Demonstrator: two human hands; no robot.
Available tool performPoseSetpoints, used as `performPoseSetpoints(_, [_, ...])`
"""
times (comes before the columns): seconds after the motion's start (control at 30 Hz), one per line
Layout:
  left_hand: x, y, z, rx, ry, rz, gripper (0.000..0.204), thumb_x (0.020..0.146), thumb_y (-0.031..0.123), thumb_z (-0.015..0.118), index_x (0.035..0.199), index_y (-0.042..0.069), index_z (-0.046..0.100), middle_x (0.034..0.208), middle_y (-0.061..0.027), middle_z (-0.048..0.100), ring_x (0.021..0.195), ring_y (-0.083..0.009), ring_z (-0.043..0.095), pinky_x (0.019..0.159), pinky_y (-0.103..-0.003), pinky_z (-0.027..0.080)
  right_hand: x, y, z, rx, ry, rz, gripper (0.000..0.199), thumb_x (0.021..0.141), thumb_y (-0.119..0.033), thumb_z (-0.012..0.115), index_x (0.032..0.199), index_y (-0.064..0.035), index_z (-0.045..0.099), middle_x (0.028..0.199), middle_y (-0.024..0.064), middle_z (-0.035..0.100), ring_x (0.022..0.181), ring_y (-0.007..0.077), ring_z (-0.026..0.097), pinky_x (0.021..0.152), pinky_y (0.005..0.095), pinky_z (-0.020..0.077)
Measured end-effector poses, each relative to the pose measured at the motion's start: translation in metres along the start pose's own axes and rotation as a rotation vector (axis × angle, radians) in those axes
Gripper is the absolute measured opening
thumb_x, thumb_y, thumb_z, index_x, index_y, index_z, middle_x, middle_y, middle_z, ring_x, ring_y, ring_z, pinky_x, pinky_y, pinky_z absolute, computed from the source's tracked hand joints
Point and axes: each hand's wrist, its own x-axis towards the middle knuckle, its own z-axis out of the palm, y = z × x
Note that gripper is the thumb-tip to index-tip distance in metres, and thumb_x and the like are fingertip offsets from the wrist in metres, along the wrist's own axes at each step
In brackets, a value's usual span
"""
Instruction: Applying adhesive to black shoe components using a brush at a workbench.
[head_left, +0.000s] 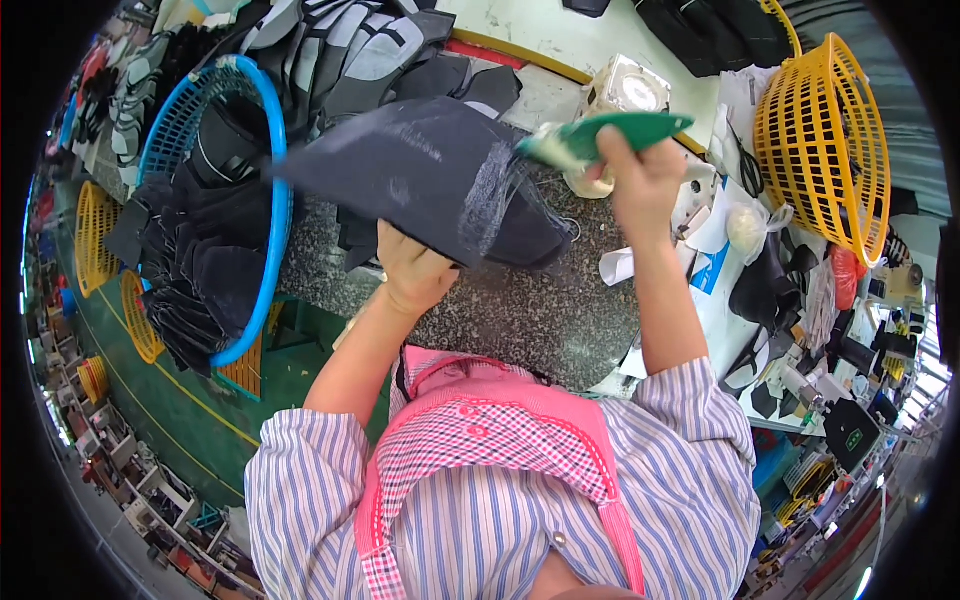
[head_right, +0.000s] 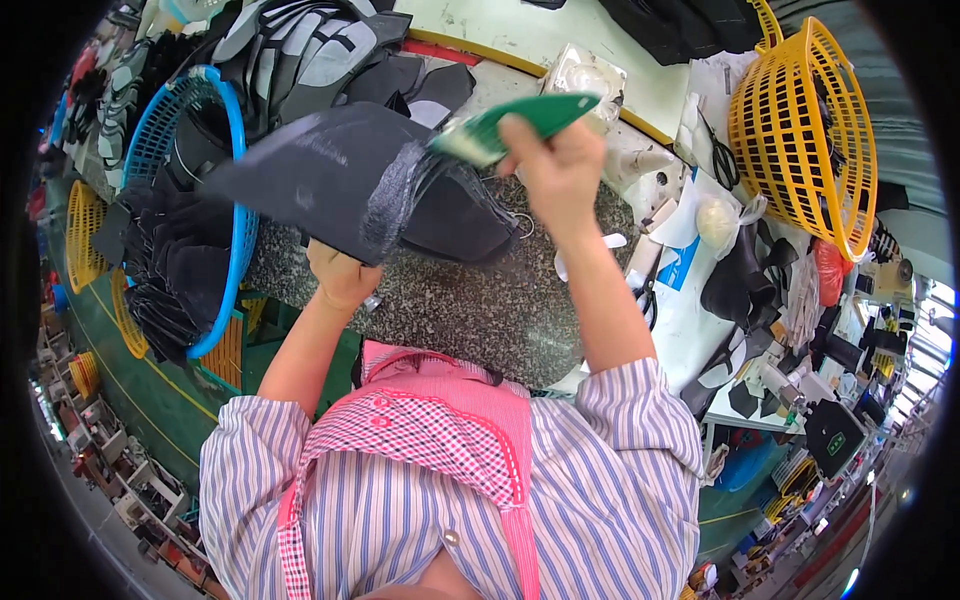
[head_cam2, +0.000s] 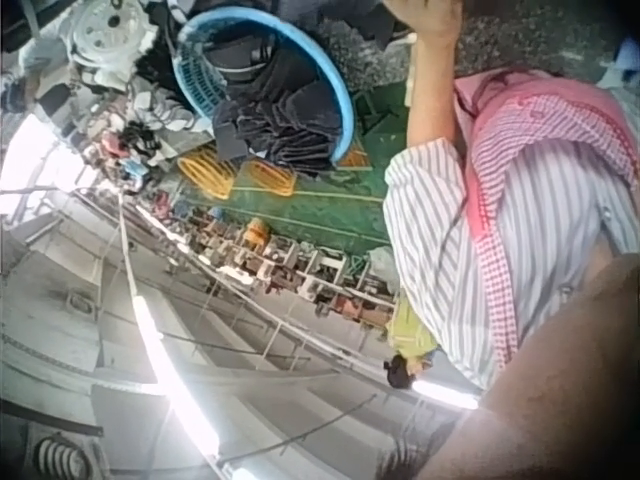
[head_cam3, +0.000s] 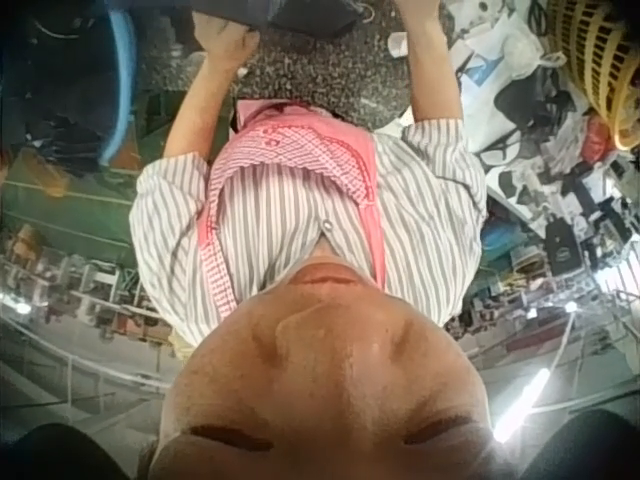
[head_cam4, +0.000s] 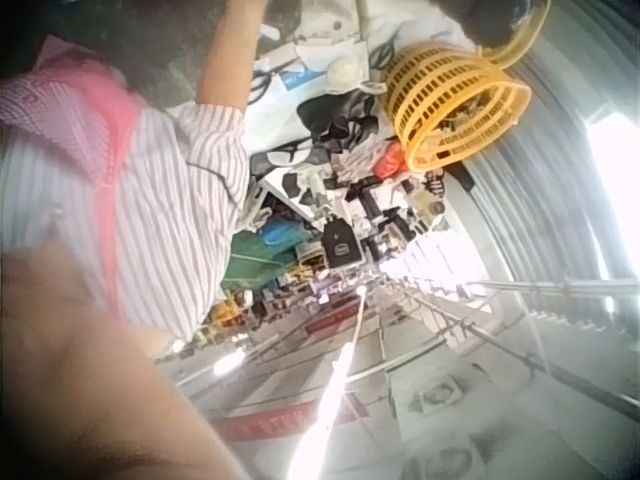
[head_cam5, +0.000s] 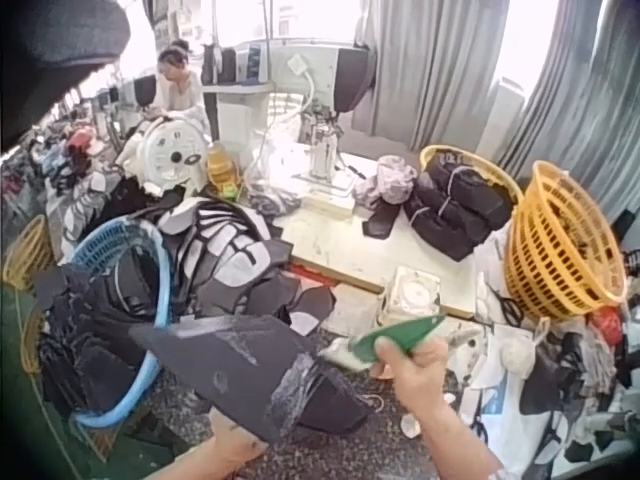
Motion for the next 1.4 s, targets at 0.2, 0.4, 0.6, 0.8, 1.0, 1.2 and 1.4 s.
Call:
performPoseSetpoints(0.2, [-0.003, 0.004, -0.004, -0.014, 0.034, -0.028, 0.023, 0.054, 0.007, 0.064, 0.077, 0.007, 0.063, 0.091, -0.0107, 0.06, 0.087, -0.0299, 0.056, 0.081, -0.041, 0.039, -0.01, -0.015, 0.006, 0.185, -0.167, 0.007, 0.008, 0.077, -0.004, 0.054, 0.077, 0.0036, 0.056, 0.066, 0.0085, 0.058, 0.045, 0.0107, 0.052, 0.04, 0.0206, 0.0398])
performPoseSetpoints(0.4, [-0.005, 0.004, -0.003, 0.022, 0.039, -0.019, 0.025, 0.053, 0.003, 0.061, 0.077, 0.006, 0.062, 0.09, -0.0118, 0.06, 0.087, -0.0304, 0.056, 0.081, -0.042, 0.038, 0.002, -0.013, -0.008, 0.497, 0.004, 0.07, 0.012, 0.077, -0.007, 0.056, 0.074, 0.0048, 0.056, 0.065, 0.0088, 0.058, 0.046, 0.0106, 0.051, 0.04, 0.0212, 0.0393])
performPoseSetpoints(0.6, [-0.005, 0.01, -0.006, -0.048, 0.02, -0.109, 0.022, 0.052, 0.0, 0.055, 0.073, 0.002, 0.062, 0.086, -0.0123, 0.06, 0.086, -0.0319, 0.055, 0.081, -0.042, 0.037, 0.012, 0.015, -0.025, 0.188, 0.091, 0.006, 0.014, 0.078, -0.011, 0.057, 0.074, 0.003, 0.057, 0.064, 0.0067, 0.058, 0.047, 0.0093, 0.051, 0.042, 0.0193, 0.0401])
performPoseSetpoints(0.8, [0.004, 0.005, 0.005, -0.096, 0.068, -0.148, 0.015, 0.055, -0.001, 0.055, 0.07, 0.0, 0.057, 0.076, -0.0118, 0.056, 0.068, -0.0303, 0.052, 0.062, -0.037, 0.038, -0.003, -0.023, -0.001, 0.513, -0.228, -0.117, 0.009, 0.077, -0.003, 0.055, 0.08, 0.005, 0.057, 0.075, 0.0104, 0.059, 0.052, 0.0103, 0.053, 0.045, 0.018, 0.0418])
performPoseSetpoints(1.0, [0.007, 0.012, 0.004, -0.368, 0.055, -0.419, 0.016, 0.063, -0.005, 0.055, 0.078, 0.0, 0.055, 0.073, -0.0117, 0.055, 0.062, -0.0275, 0.05, 0.058, -0.031, 0.035, 0.027, -0.024, 0.015, 0.41, -0.767, -0.145, 0.015, 0.075, -0.01, 0.059, 0.077, 0.0048, 0.058, 0.075, 0.0167, 0.059, 0.053, 0.0155, 0.055, 0.047, 0.0218, 0.0453])
performPoseSetpoints(1.2, [0.001, 0.01, -0.002, -0.495, 0.099, -0.597, 0.011, 0.074, -0.001, 0.056, 0.084, 0.0, 0.056, 0.07, -0.0071, 0.056, 0.061, -0.0176, 0.05, 0.057, -0.025, 0.038, 0.036, 0.004, -0.046, 0.063, -0.712, 0.036, 0.015, 0.075, -0.01, 0.058, 0.078, 0.0043, 0.057, 0.07, 0.0148, 0.058, 0.049, 0.0139, 0.053, 0.042, 0.0214, 0.0434])
performPoseSetpoints(1.4, [0.027, 0.011, 0.0, -0.904, 0.177, -0.796, 0.013, 0.079, 0.006, 0.057, 0.09, 0.0, 0.056, 0.082, 0.0005, 0.058, 0.072, -0.0061, 0.049, 0.066, -0.02, 0.04, 0.046, -0.02, -0.004, 0.446, -0.76, -0.176, 0.013, 0.08, -0.009, 0.053, 0.082, 0.0041, 0.052, 0.075, 0.017, 0.058, 0.048, 0.0141, 0.053, 0.04, 0.0199, 0.042])
